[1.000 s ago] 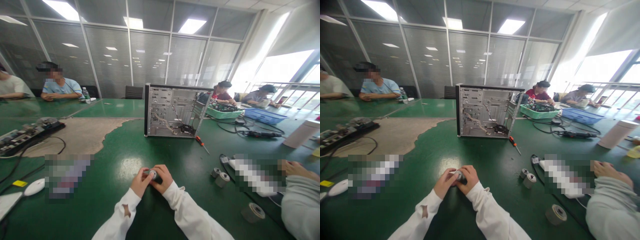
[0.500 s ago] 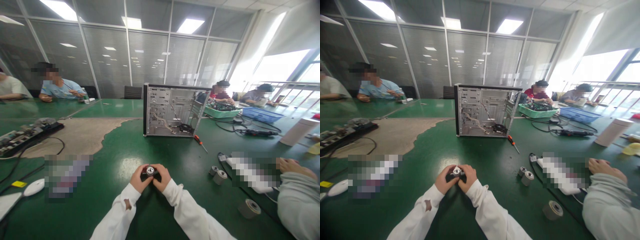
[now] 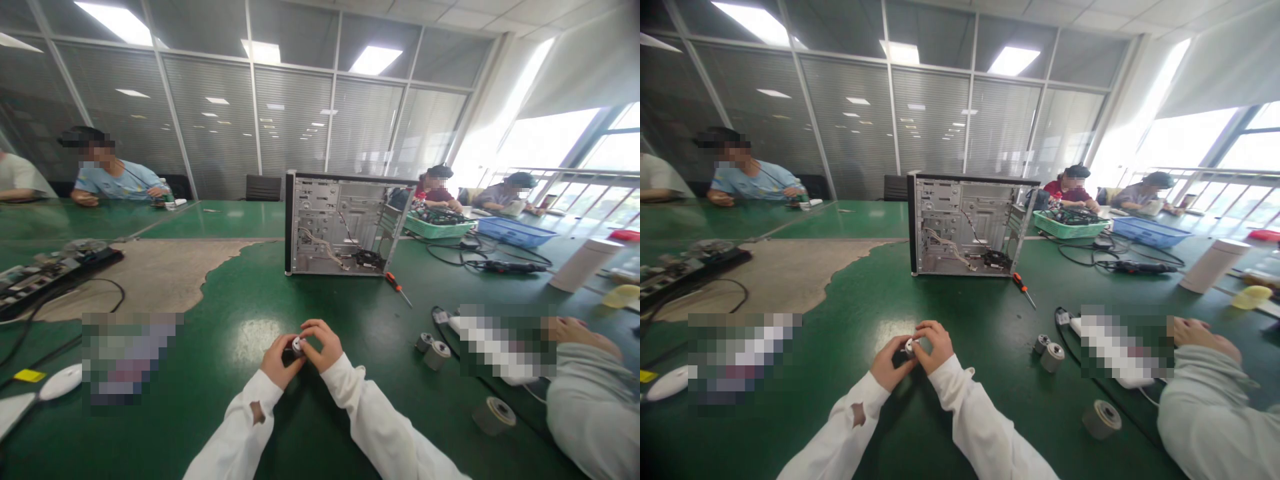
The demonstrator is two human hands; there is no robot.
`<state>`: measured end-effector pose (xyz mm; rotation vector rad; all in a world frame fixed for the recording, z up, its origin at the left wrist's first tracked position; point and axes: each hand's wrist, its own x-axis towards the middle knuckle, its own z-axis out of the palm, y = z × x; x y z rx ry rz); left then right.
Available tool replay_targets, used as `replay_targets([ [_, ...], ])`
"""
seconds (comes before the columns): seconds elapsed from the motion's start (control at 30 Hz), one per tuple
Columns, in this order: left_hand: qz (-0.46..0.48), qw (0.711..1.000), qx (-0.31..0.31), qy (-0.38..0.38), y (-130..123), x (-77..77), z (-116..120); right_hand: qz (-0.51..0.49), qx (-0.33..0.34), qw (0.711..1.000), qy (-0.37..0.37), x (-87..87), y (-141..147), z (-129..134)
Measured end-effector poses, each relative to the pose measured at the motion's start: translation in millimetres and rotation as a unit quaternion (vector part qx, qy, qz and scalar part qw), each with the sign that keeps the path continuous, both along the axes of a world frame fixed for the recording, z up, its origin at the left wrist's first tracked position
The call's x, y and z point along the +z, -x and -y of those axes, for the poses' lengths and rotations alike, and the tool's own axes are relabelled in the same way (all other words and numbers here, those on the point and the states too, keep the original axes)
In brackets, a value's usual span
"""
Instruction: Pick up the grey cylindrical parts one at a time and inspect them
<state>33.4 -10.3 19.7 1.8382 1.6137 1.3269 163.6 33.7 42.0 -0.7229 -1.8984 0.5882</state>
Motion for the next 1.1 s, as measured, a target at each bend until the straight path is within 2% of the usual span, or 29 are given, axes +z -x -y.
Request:
replay_targets([
  [0.1,-0.006,1.0,-0.011,0.003,2,1.9,0,-0.053,0.003,0.998,-0.022,-0.1,-8,-6],
  [0.17,-0.008,1.0,-0.008,-0.003,6,2.0,0,-0.054,-0.013,0.998,-0.04,-6.4,-17,-15],
  [0.33,-0.046,0.999,-0.006,0.015,22,2.5,-2,0.074,-0.078,0.994,-0.033,-36.8,-45,-34],
  [0.5,-0.065,0.997,-0.028,0.033,37,-2.3,-4,0.143,-0.068,0.987,-0.007,-52.6,-58,-42],
  [0.63,-0.081,0.996,-0.028,0.017,39,-11.7,-6,0.041,-0.073,0.994,0.071,-56.4,-64,-50],
  [0.77,-0.11,0.993,-0.037,0.011,39,-15.2,-9,-0.068,-0.089,0.981,0.157,-63.1,-71,-63],
  [0.9,-0.124,0.991,-0.039,0.008,39,-12.3,-9,-0.081,-0.07,0.977,0.183,-67.5,-75,-68],
  [1.1,-0.125,0.992,-0.028,0.004,36,-6.6,-7,-0.064,-0.072,0.977,0.192,-66.7,-69,-59],
])
